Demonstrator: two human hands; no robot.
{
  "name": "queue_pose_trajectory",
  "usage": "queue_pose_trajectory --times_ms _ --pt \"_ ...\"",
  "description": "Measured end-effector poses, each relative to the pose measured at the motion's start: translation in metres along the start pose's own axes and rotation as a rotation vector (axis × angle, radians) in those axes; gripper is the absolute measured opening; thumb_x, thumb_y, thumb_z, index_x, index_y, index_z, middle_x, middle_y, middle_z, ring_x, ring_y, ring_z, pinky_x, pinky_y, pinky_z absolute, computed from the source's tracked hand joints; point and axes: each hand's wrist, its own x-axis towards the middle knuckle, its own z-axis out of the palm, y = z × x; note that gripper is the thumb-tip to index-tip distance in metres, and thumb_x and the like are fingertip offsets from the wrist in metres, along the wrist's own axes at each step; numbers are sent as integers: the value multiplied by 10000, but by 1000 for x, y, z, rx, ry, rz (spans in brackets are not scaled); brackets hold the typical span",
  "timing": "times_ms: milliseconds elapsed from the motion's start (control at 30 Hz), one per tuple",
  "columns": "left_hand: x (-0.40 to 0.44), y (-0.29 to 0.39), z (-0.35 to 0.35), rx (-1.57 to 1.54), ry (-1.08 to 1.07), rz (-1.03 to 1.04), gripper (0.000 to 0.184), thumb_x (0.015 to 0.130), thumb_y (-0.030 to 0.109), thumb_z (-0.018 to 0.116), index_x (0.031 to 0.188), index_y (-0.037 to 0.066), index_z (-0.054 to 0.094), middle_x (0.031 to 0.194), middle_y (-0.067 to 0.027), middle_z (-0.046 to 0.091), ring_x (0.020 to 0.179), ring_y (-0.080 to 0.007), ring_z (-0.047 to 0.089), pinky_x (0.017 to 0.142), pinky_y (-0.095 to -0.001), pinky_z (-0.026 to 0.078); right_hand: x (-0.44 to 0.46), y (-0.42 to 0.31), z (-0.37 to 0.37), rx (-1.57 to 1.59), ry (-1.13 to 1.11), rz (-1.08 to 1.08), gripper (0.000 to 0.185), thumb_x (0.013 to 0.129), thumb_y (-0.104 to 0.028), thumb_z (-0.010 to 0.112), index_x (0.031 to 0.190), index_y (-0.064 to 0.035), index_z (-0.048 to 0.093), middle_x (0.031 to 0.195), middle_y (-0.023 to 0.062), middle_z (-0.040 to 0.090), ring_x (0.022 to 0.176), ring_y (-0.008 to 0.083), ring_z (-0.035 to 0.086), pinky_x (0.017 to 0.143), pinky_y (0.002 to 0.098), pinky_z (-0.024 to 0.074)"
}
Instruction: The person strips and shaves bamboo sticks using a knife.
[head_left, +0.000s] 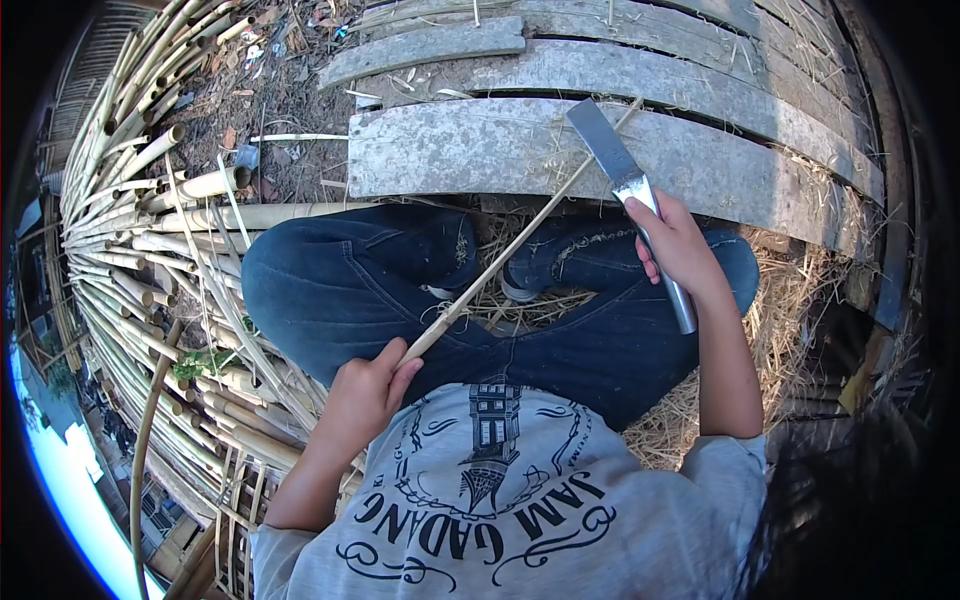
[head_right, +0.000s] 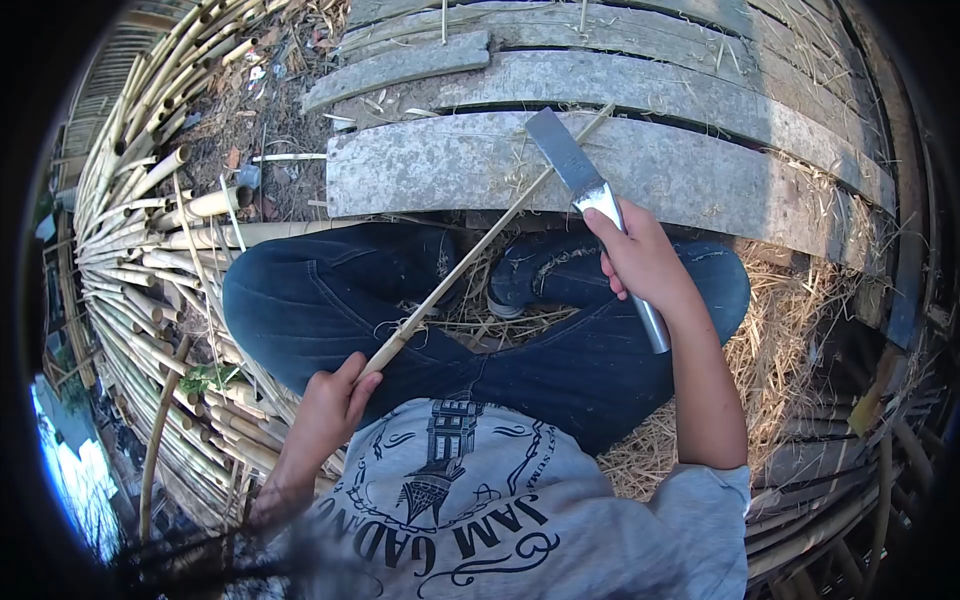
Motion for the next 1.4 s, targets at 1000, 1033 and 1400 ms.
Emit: queue_pose_trajectory --times_ms 1000,1033,1400 --pt "-2 0 5 -2 26 -20 240 973 246 609 872 52 510 551 -188 540 550 -423 583 485 -484 434 -39 3 50 29 -232 -48 330 1004 -288 532 1188 -14 551 593 18 507 434 83 503 390 255 413" --pt "-1 1 5 6 29 -8 238 972 245 609 872 52 512 550 -187 540 548 -422 583 484 -483 435 -44 2 54 48 -201 -41 342 1006 -304 526 1194 -19 551 581 16 502 426 86 503 383 253 407" --pt "1 1 7 5 44 28 230 972 253 608 886 58 522 546 -180 547 541 -410 592 481 -485 446 -38 18 44 73 -193 -26 299 1011 -293 518 1148 -31 565 569 3 498 421 71 488 382 245 400"
